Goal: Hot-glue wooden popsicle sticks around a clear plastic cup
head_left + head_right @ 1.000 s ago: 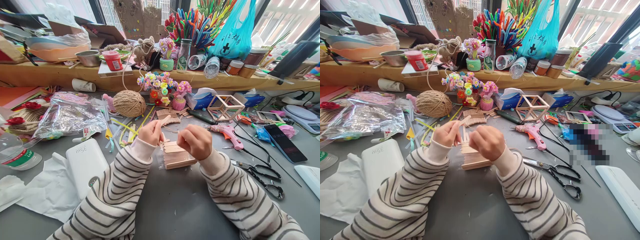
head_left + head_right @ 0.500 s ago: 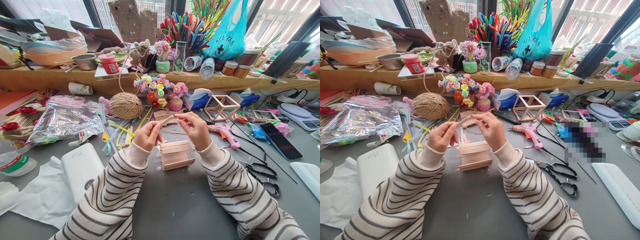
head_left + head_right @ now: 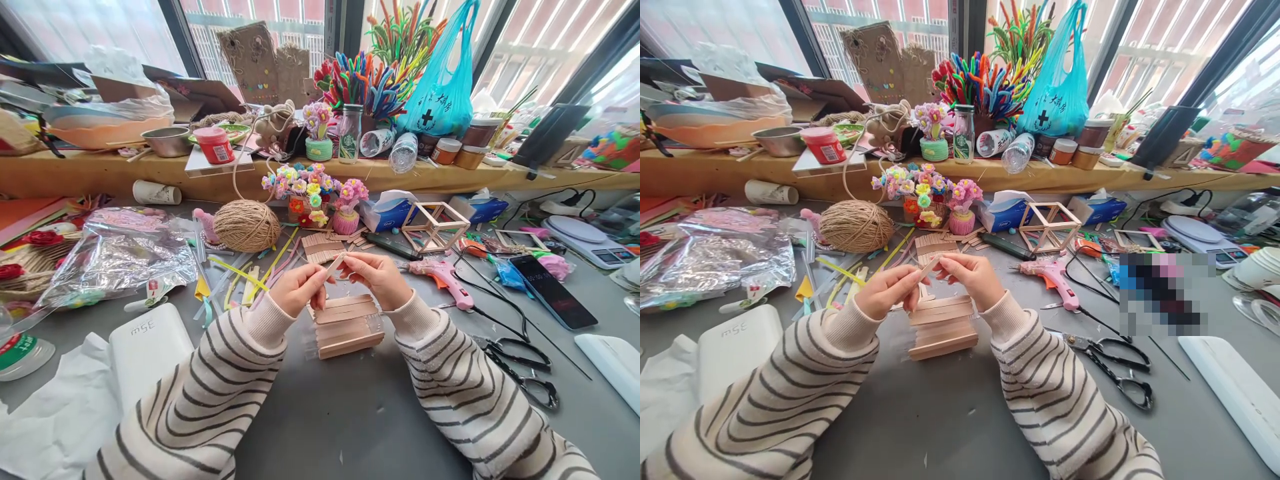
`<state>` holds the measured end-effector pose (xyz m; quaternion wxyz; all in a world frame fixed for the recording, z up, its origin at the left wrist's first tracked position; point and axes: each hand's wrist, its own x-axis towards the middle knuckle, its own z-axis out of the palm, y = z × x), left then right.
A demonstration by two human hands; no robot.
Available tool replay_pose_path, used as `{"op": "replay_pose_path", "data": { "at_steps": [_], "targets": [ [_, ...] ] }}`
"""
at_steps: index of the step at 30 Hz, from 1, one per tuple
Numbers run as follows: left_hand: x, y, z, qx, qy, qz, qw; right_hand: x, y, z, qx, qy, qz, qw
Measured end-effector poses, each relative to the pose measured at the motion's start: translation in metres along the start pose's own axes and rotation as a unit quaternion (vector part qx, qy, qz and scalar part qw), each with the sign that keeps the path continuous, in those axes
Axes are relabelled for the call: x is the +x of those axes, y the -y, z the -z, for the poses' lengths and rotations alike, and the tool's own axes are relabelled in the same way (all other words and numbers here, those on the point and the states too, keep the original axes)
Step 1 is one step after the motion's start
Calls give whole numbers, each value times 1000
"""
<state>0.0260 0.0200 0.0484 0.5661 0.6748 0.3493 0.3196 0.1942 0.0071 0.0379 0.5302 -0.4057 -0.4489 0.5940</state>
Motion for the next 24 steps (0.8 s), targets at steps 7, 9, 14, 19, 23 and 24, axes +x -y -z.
{"op": "replay_pose_path", "data": {
  "at_steps": [7, 9, 14, 19, 23, 24],
  "targets": [
    [34, -1, -1, 60, 40, 41, 997, 7, -10, 3, 61, -66, -22, 996],
    [39, 5, -6, 52, 59, 22, 997, 11, -14, 6, 46, -75, -8, 996],
    [38, 21, -11, -14, 0, 0, 1000, 21, -21, 7, 36, -34, 13, 999],
    [36, 26, -11, -52, -30, 12, 998, 28, -23, 2, 58, -1, -17, 998],
    [39, 30, -11, -40, -34, 13, 999, 31, -27, 4, 64, -15, -17, 998],
    [39, 32, -11, -29, -32, 10, 999, 31, -28, 4, 64, -17, -16, 998]
  ]
}}
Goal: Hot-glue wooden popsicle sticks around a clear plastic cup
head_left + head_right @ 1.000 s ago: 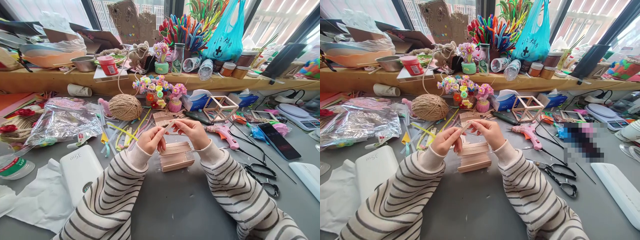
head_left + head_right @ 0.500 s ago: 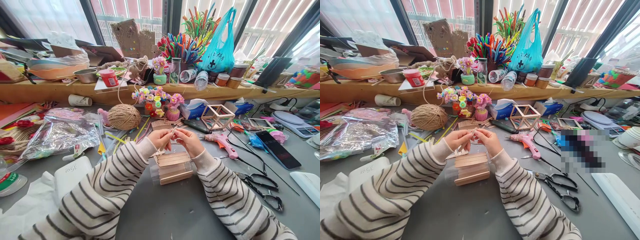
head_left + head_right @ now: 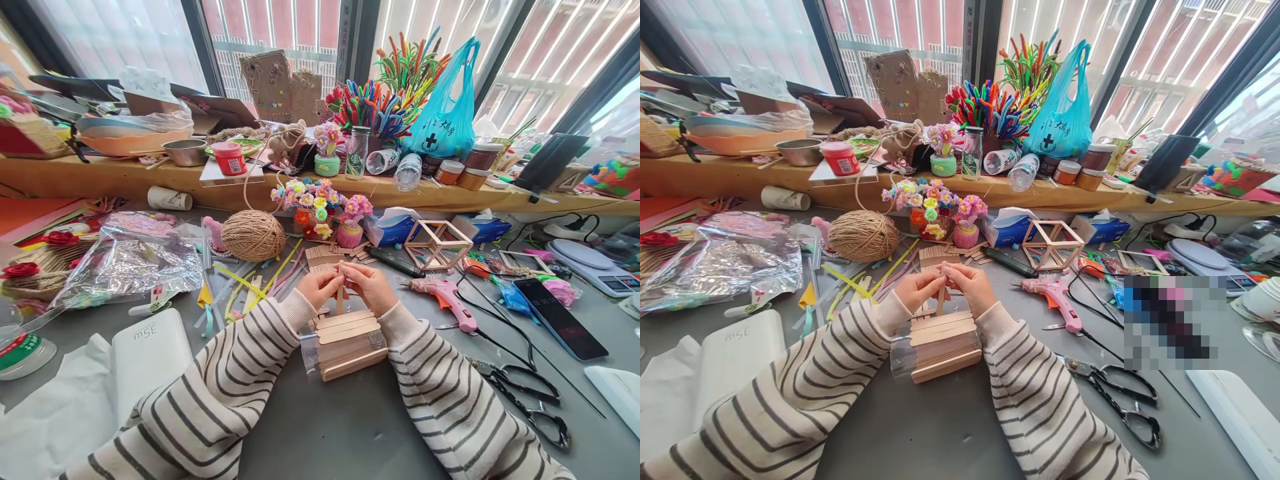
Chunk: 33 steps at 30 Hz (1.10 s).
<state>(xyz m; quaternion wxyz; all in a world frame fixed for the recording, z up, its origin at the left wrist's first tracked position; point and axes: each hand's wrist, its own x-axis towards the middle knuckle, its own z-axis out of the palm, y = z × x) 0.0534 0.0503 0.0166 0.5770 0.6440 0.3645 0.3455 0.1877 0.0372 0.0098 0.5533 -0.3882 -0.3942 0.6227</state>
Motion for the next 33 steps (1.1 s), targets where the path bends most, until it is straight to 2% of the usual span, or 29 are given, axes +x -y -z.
{"op": "replay_pose_path", "data": {
  "at_steps": [7, 14, 20, 22, 26, 29, 33],
  "targets": [
    [-3, 0, 4, 119, 11, -20, 993, -1, -6, 0, 13, -10, -3, 1000],
    [-5, -9, 3, 143, 14, -8, 990, -2, -7, -2, 16, -16, -7, 1000],
    [-5, -7, 4, 193, 21, -19, 981, -3, -7, -2, -12, -28, -4, 1000],
    [-6, -5, 7, 254, 0, -34, 967, -3, -5, 0, -34, -37, -1, 999],
    [-8, -7, 16, 388, -69, -109, 912, -5, 2, 3, -94, -46, 18, 994],
    [-11, -10, 20, 416, -87, -176, 888, -9, 9, 2, -218, -48, 104, 969],
    [-13, -7, 19, 431, -81, -226, 870, -12, 15, -2, -409, -54, 206, 888]
  ]
}}
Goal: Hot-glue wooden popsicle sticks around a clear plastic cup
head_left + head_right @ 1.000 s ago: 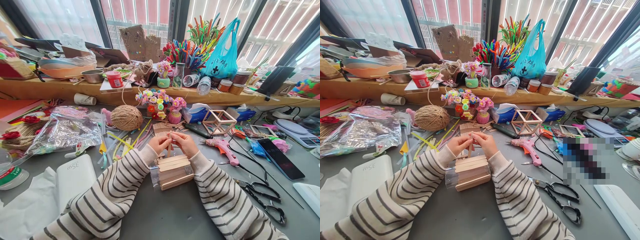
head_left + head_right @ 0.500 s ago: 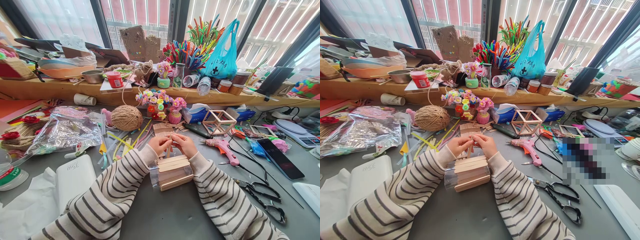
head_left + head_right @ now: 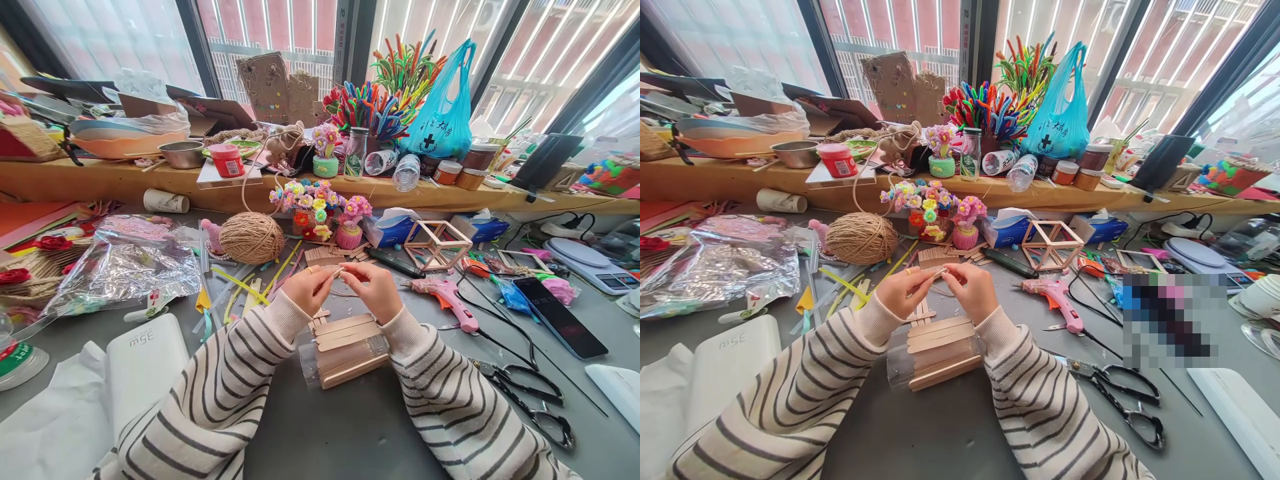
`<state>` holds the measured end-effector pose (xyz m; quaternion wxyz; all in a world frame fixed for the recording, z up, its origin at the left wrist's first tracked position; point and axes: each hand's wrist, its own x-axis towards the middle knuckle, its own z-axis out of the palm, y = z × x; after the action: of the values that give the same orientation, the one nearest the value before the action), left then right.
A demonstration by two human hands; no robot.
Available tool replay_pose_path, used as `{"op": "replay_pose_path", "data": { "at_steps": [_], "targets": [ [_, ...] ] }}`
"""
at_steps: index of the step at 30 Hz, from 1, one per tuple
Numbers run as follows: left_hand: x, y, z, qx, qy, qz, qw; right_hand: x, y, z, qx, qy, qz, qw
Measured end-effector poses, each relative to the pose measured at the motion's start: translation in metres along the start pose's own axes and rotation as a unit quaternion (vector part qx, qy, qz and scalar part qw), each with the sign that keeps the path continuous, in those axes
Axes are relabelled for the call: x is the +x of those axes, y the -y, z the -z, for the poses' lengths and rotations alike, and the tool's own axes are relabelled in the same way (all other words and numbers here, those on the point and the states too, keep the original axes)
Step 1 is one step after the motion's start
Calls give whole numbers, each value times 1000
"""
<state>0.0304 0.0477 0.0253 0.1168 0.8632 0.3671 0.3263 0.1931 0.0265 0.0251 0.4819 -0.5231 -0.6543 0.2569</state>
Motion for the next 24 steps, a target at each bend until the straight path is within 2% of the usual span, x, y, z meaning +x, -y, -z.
{"op": "replay_pose_path", "data": {
  "at_steps": [3, 6, 9, 15, 19, 24],
  "targets": [
    [-4, 2, -5, -1, -8, -21, 1000, 0, 0, 0, -112, 12, 47, 993],
    [-7, 3, -8, -33, 22, -22, 999, 0, -2, -1, -171, 27, 73, 982],
    [-8, 5, -11, -61, 40, -14, 997, 2, -5, -1, -197, 30, 76, 977],
    [-8, 19, -25, -46, 6, -17, 999, 8, -5, -1, -271, 68, 96, 955],
    [-10, 22, -30, -3, 23, -12, 1000, 6, -5, -3, -289, 72, 98, 950],
    [-10, 19, -31, 1, 49, -7, 999, 5, -7, -4, -305, 65, 98, 945]
  ]
}}
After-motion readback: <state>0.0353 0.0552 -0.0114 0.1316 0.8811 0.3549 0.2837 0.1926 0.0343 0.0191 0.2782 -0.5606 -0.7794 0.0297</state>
